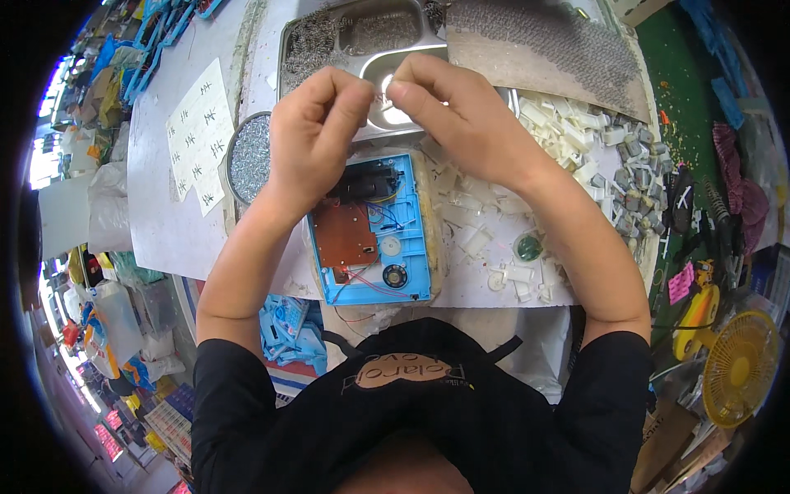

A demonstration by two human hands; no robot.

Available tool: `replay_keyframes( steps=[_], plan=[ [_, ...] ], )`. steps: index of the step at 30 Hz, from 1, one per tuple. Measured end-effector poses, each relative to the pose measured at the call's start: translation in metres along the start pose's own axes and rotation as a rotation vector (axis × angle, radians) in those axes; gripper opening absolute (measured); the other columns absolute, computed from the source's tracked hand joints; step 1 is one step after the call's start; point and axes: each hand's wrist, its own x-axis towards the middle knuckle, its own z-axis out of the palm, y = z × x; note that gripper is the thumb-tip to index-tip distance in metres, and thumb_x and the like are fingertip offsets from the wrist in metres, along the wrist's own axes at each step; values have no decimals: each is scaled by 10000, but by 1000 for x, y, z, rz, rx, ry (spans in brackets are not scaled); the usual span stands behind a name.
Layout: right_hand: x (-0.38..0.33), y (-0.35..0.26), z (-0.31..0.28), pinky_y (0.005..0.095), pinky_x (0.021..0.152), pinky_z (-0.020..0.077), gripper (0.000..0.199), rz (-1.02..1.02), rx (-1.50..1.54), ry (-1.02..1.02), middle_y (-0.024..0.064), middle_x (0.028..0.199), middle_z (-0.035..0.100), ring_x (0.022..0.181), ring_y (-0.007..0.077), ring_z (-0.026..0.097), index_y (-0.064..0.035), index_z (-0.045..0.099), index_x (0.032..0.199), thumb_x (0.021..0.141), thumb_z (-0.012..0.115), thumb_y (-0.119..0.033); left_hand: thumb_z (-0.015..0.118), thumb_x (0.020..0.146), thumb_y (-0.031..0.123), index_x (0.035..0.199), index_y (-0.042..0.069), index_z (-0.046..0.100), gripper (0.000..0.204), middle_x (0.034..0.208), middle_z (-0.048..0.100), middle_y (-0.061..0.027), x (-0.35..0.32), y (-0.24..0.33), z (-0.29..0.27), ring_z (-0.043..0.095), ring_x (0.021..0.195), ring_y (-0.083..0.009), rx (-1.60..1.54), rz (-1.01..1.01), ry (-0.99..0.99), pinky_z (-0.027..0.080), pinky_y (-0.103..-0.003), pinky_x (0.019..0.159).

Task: Assembling internal electronic and mechanical components into a blue plastic toy casing, involving soldering and screw fastening.

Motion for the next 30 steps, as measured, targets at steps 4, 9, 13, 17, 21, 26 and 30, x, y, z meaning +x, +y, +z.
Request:
replay_keyframes(
  steps=[4,9,13,17,21,26,30],
  plan=[
    [-2,-4,5,358,669,472,167,-262,-322,98,107,811,585,750,259,596,-50,576,970,955,617,-212,577,1015,347,689,30,618,456,561,554,-30,6,1,-4,492,508,-106,-108,-299,-138,401,-274,505],
    [4,12,-2,390,700,513,224,-635,-661,232,94,883,637,814,292,639,-88,587,1033,843,702,-112,535,1033,426,576,87,502,570,517,510,-23,18,2,-8,381,439,-71,-419,-705,-315,289,-242,431],
    [6,18,-1,362,659,521,208,-750,-681,290,82,894,651,815,274,646,-77,612,998,815,710,-81,514,1038,449,642,94,511,532,572,526,-13,22,-2,-10,377,442,-54,-415,-728,-369,269,-222,417],
    [5,10,-3,300,621,506,156,-410,-348,249,68,874,666,770,200,642,-44,638,968,857,718,-121,528,1042,391,904,8,639,422,693,593,-22,14,6,3,462,521,-53,-379,-368,-51,352,-207,479],
    [3,8,-6,276,636,495,193,-51,-68,127,62,863,683,751,125,632,-26,647,986,900,718,-184,703,933,176,902,-18,671,200,726,656,-33,10,-11,1,548,597,-79,-88,-60,-96,447,-245,540],
    [12,9,-9,326,667,528,177,-633,-487,230,66,933,677,814,227,648,-56,634,929,784,734,-55,605,993,319,744,5,655,404,579,580,-30,20,-7,1,519,544,-88,-36,-263,-166,422,-262,526],
    [17,4,-14,369,702,548,265,-923,-707,218,66,968,659,872,297,632,-76,608,876,654,728,5,535,1015,429,576,36,583,591,494,510,1,34,-8,0,443,454,-83,-26,-417,-311,367,-273,471]
  ],
)
